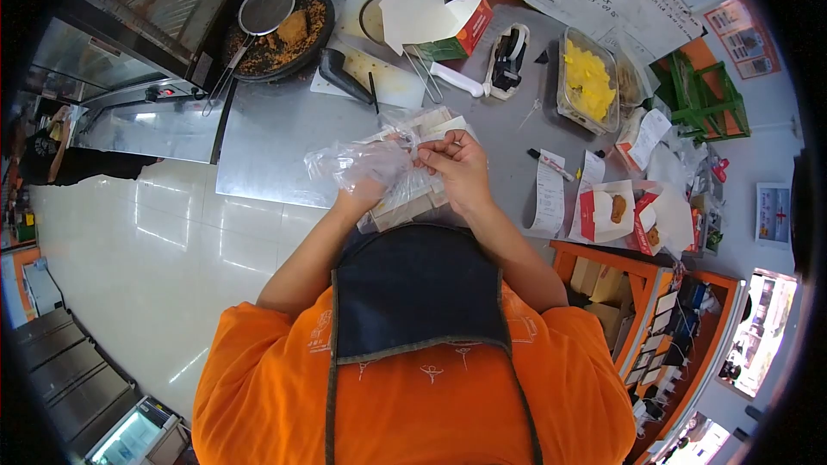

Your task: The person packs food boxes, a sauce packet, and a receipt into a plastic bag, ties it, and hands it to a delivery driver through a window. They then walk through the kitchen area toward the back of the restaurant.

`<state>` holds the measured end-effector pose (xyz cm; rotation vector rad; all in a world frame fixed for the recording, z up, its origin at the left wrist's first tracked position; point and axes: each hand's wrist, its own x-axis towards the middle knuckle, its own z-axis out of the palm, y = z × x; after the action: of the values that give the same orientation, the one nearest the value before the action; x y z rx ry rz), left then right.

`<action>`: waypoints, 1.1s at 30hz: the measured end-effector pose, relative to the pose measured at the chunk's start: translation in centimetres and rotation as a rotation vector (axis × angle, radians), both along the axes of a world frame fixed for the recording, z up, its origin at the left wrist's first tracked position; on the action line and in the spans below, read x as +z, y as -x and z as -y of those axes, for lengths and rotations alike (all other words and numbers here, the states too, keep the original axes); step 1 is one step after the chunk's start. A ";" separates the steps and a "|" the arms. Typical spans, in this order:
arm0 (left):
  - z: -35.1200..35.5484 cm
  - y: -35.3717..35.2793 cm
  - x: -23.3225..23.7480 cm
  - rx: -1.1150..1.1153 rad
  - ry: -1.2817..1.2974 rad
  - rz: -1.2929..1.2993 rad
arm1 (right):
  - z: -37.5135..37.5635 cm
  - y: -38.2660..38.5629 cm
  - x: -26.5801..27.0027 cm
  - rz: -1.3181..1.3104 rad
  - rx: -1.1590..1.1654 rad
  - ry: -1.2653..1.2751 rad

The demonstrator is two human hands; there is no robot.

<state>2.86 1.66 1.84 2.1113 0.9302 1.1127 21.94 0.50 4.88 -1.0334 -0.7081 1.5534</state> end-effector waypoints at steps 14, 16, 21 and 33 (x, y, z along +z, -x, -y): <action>-0.1 0.1 -2.5 0.066 0.179 -0.168 | -0.5 -0.3 0.4 0.151 0.137 -0.027; 1.5 -0.3 -0.8 0.113 0.510 0.061 | -0.2 -0.3 1.0 0.313 0.149 -0.053; 1.2 -0.2 1.2 -0.008 0.508 0.174 | 1.9 0.0 2.4 0.860 0.251 -0.251; -4.5 -1.5 4.6 -0.113 0.665 -0.057 | -0.4 -2.4 -0.2 0.658 0.152 -0.404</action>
<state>4.39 6.11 6.49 1.6220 1.0180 0.5738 24.38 0.87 4.66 -1.1975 -1.5139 1.1066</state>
